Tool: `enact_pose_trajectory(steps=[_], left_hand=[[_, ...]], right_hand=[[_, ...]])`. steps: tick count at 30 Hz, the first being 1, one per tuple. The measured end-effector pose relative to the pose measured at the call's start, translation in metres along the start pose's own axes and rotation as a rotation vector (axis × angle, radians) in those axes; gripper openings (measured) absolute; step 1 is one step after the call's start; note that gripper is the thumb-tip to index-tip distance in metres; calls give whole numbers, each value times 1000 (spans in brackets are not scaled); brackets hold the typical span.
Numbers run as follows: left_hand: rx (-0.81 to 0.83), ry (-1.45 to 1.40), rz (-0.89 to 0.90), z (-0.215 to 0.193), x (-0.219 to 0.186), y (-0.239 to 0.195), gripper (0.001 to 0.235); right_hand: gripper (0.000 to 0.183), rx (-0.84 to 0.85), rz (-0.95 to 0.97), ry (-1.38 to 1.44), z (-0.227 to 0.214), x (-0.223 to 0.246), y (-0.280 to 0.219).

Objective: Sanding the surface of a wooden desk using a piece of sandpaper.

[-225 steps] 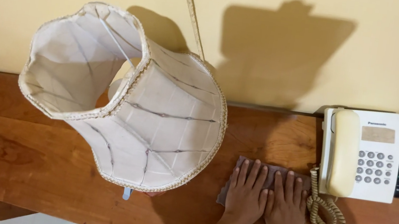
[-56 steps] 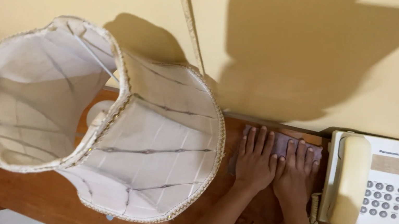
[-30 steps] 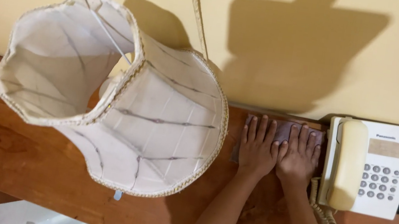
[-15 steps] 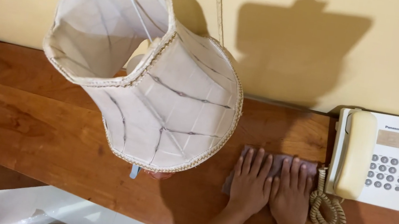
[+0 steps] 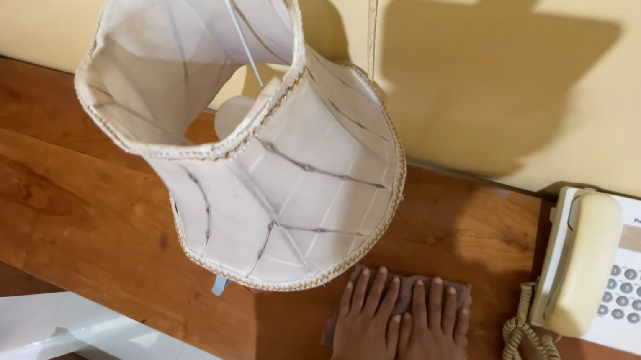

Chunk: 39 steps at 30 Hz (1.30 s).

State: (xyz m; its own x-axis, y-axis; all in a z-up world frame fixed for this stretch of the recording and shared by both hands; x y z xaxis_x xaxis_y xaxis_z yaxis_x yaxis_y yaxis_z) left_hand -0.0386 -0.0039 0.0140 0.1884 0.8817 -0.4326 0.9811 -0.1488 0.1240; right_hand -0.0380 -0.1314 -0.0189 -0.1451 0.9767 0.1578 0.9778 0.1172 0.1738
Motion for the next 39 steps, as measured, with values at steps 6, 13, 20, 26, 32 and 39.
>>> enact_pose_trajectory(steps=[6, 13, 20, 26, 32, 39], left_hand=[[-115, 4, 20, -7, 24, 53, 54], [-114, -32, 88, 3, 49, 96, 53], [-110, -27, 78, 2, 64, 124, 53], [-101, -27, 75, 4, 70, 133, 53], [-92, -15, 70, -5, 65, 121, 53], [-93, -11, 67, -15, 57, 107, 53]], right_hand=[[64, -27, 3, 37, 4, 14, 63], [62, 68, 46, 5, 34, 7, 127], [61, 54, 51, 115, 48, -3, 180], [59, -21, 52, 95, 47, -2, 192], [60, 25, 52, 95, 48, -2, 183], [57, 49, 79, 51, 23, 13, 144]])
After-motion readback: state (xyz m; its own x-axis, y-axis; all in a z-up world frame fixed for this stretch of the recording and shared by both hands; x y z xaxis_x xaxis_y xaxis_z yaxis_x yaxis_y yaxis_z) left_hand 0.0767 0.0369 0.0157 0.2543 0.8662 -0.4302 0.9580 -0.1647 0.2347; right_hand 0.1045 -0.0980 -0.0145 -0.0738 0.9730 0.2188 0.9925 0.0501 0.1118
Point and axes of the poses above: each hand's wrist, its own y-axis towards the middle knuckle, its own z-axis out of the palm, x = y × z, the point moved 3 cm from there along y, towards the middle knuckle, and after that the axes turned 2 degrees about z, right-handed, at the moved point
